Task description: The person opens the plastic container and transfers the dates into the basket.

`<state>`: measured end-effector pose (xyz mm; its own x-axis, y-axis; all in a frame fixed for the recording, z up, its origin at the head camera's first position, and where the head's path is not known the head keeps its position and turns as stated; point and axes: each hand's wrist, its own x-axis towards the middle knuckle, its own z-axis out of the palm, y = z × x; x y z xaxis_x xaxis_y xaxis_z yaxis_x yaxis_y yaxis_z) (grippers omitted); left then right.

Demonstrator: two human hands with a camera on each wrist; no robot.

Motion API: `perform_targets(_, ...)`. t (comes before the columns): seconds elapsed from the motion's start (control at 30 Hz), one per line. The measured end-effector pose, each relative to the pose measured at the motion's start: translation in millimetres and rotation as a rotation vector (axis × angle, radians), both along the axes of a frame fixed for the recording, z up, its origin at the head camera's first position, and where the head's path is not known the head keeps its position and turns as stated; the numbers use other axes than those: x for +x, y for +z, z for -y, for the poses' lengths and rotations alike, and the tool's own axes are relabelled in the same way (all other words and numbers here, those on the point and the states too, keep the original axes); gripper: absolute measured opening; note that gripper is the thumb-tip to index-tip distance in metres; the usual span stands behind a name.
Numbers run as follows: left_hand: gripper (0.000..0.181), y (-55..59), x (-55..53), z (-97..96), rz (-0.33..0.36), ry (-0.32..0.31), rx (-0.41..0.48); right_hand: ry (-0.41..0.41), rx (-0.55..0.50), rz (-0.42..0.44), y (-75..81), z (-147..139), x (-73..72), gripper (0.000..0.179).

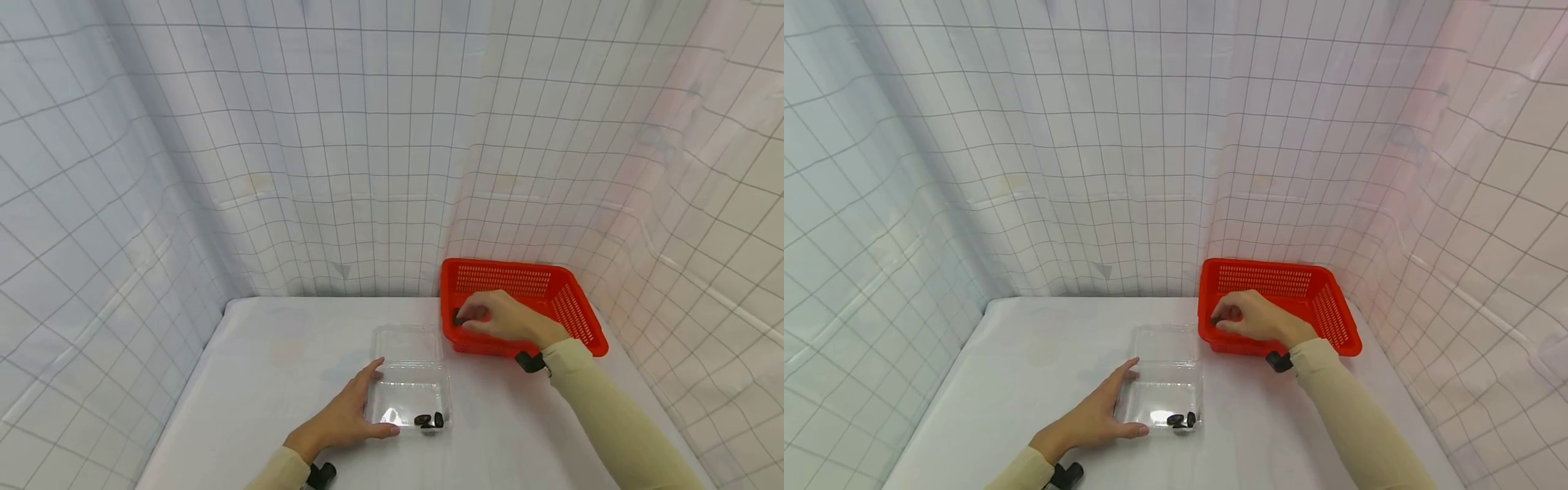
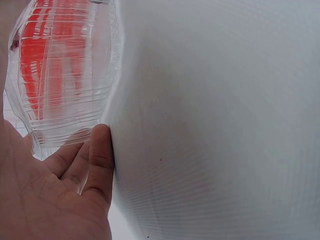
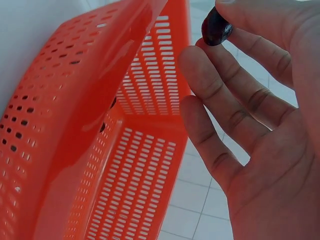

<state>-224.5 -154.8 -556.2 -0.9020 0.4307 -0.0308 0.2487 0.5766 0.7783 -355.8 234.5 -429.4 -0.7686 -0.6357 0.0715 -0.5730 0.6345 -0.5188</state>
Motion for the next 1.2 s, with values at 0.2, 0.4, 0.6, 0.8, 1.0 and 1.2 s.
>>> perform_targets(0.2,0.136,1.6,0.5,-0.3,0.007,0.001,0.004,-0.024,0.013,0.010,-0.7,-6,-7.9,0.022)
perform_targets(0.4,0.135,2.2,0.7,0.2,0.006,0.002,0.001,-0.053,0.036,0.027,-1.2,-9,-17.8,0.021)
perform_targets(0.6,0.135,2.5,0.3,1.1,0.002,-0.003,-0.005,-0.082,0.057,0.036,-0.5,-12,-26.2,0.019)
perform_targets(0.8,0.135,3.0,0.6,1.3,0.007,-0.004,-0.003,-0.084,0.068,0.060,-1.5,-15,-34.1,0.022)
perform_targets(1.0,0.135,4.8,1.5,1.0,0.009,-0.006,-0.005,-0.092,0.081,0.096,-4.8,-18,-41.6,0.021)
perform_targets(1.2,0.135,4.2,1.5,0.5,0.013,-0.005,-0.004,-0.095,0.100,0.110,-8.0,-20,-48.9,0.023)
